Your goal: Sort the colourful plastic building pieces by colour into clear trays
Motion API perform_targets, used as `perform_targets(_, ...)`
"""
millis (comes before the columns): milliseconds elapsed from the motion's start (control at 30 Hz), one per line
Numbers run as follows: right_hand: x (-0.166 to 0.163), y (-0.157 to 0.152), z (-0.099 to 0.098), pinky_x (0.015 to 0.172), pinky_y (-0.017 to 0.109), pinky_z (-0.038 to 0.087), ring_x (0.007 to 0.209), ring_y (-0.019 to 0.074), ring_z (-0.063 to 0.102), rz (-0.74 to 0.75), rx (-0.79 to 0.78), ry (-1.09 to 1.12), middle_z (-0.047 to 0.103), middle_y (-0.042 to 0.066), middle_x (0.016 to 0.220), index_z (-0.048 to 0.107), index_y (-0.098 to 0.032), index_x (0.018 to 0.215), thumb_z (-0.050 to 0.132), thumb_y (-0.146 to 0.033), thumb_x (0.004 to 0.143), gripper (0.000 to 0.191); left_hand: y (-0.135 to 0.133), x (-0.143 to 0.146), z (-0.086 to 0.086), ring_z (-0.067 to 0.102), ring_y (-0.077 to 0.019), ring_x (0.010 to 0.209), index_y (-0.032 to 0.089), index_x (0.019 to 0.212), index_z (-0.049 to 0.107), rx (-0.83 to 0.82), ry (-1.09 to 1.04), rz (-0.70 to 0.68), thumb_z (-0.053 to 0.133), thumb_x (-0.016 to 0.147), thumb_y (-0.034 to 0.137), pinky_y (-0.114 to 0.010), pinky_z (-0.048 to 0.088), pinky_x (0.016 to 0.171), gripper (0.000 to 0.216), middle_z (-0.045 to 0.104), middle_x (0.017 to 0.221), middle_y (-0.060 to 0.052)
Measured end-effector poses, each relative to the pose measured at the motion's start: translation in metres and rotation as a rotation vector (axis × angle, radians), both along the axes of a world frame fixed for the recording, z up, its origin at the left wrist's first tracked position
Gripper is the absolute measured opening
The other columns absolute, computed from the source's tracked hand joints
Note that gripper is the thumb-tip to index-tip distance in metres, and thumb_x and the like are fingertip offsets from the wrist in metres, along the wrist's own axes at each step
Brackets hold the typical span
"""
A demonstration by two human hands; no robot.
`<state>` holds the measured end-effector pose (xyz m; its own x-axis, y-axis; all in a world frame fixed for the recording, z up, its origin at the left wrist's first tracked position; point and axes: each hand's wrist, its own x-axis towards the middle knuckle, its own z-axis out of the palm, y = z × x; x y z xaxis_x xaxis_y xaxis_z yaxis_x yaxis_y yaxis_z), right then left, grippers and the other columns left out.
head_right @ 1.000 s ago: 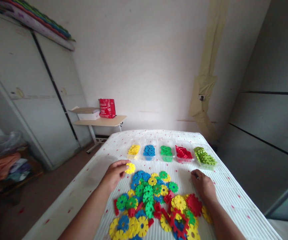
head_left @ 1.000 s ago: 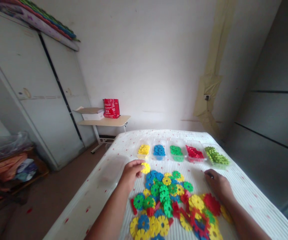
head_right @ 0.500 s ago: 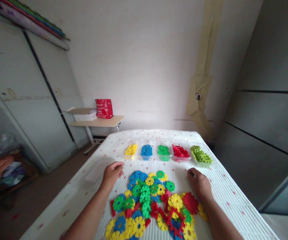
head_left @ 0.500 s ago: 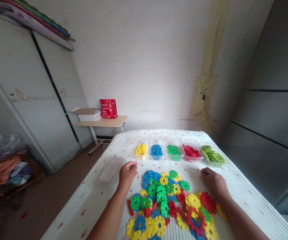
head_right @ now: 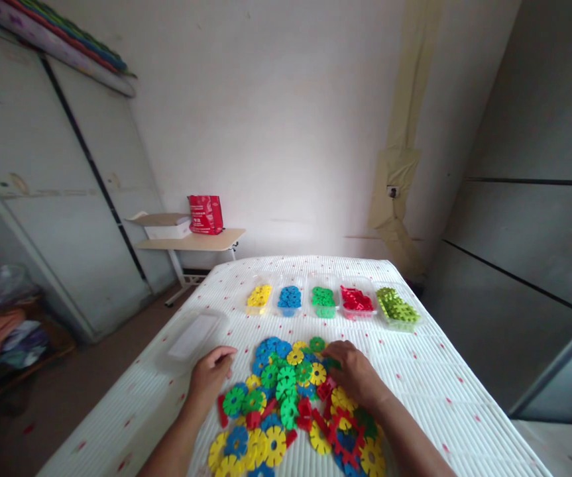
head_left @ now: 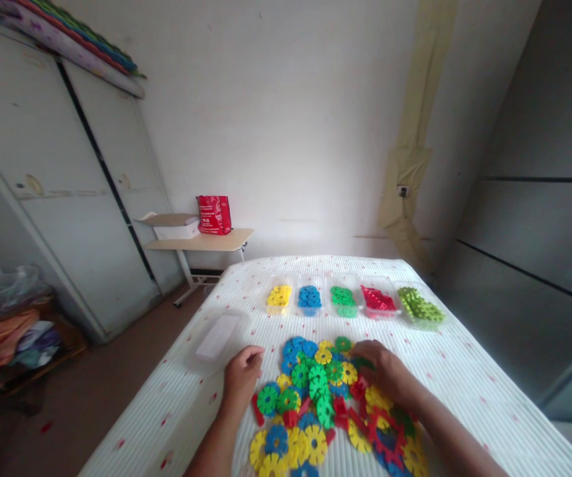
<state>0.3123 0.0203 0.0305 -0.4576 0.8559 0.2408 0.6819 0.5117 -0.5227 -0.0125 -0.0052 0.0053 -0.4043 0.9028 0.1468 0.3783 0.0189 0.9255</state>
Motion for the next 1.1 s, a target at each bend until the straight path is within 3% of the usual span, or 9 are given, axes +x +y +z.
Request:
perform_targets(133, 0.008, 0.002, -0.001, 0.084, 0.029, 0.044, 0.094, 0.0203, 0.060, -0.085, -0.068, -0.021, 0.066, 0.009, 0.101, 0.065, -0.016, 0.102, 0.049, -0.010, 0.064, 0.042, -0.001, 0.000, -0.001, 0.053, -0.0141, 0.043, 0.016, 0.075, 0.065, 0.003, 0.009, -0.007, 0.051, 0.062, 0.038, -0.023, 0.041, 0.044, 0.030, 0.052, 0.043, 0.003)
perform_targets(267, 0.016, 0.004, 0.002, 0.074, 0.026, 0.045, 0.081, 0.0179, 0.061, -0.134, -0.086, -0.083, 0.066, 0.008, 0.088, 0.068, -0.016, 0.088, 0.043, -0.009, 0.067, 0.034, -0.002, 0.002, 0.002, 0.052, -0.0139, 0.044, 0.016, 0.074, 0.065, -0.002, 0.025, -0.007, 0.050, 0.062, 0.038, -0.023, 0.041, 0.044, 0.029, 0.053, 0.043, 0.003)
perform_targets(467, 0.013, -0.001, 0.007, 0.080, 0.027, 0.045, 0.090, 0.0176, 0.058, -0.018, -0.109, -0.022, 0.062, 0.006, 0.101, 0.065, -0.021, 0.102, 0.045, -0.008, 0.061, 0.047, -0.003, 0.003, 0.008, 0.053, -0.0145, 0.043, 0.016, 0.071, 0.065, 0.008, 0.052, 0.003, 0.050, 0.061, 0.039, -0.023, 0.041, 0.044, 0.029, 0.053, 0.041, 0.003)
perform_targets(633, 0.011, -0.003, 0.011, 0.085, 0.030, 0.043, 0.095, 0.0186, 0.056, -0.004, -0.113, -0.043, 0.060, 0.006, 0.102, 0.067, -0.021, 0.081, 0.043, -0.004, 0.056, 0.040, -0.002, 0.001, 0.005, 0.053, -0.0144, 0.043, 0.016, 0.073, 0.065, 0.001, 0.059, 0.001, 0.049, 0.062, 0.039, -0.023, 0.041, 0.044, 0.029, 0.054, 0.043, 0.003)
perform_targets(833, 0.018, 0.000, 0.011, 0.086, 0.031, 0.041, 0.093, 0.0196, 0.056, -0.041, -0.083, -0.111, 0.062, 0.008, 0.097, 0.065, -0.018, 0.061, 0.043, -0.007, 0.061, 0.025, -0.001, 0.000, 0.001, 0.052, -0.0144, 0.043, 0.016, 0.076, 0.065, -0.022, 0.048, -0.014, 0.049, 0.063, 0.039, -0.022, 0.039, 0.043, 0.031, 0.051, 0.042, 0.004)
perform_targets(1100, 0.005, 0.001, 0.005, 0.080, 0.030, 0.042, 0.091, 0.0212, 0.055, -0.136, -0.029, -0.174, 0.062, 0.009, 0.093, 0.066, -0.017, 0.092, 0.053, -0.026, 0.072, 0.025, -0.003, 0.002, 0.007, 0.053, -0.0136, 0.044, 0.015, 0.074, 0.065, -0.021, 0.018, -0.003, 0.050, 0.061, 0.037, -0.023, 0.042, 0.045, 0.030, 0.054, 0.045, 0.003)
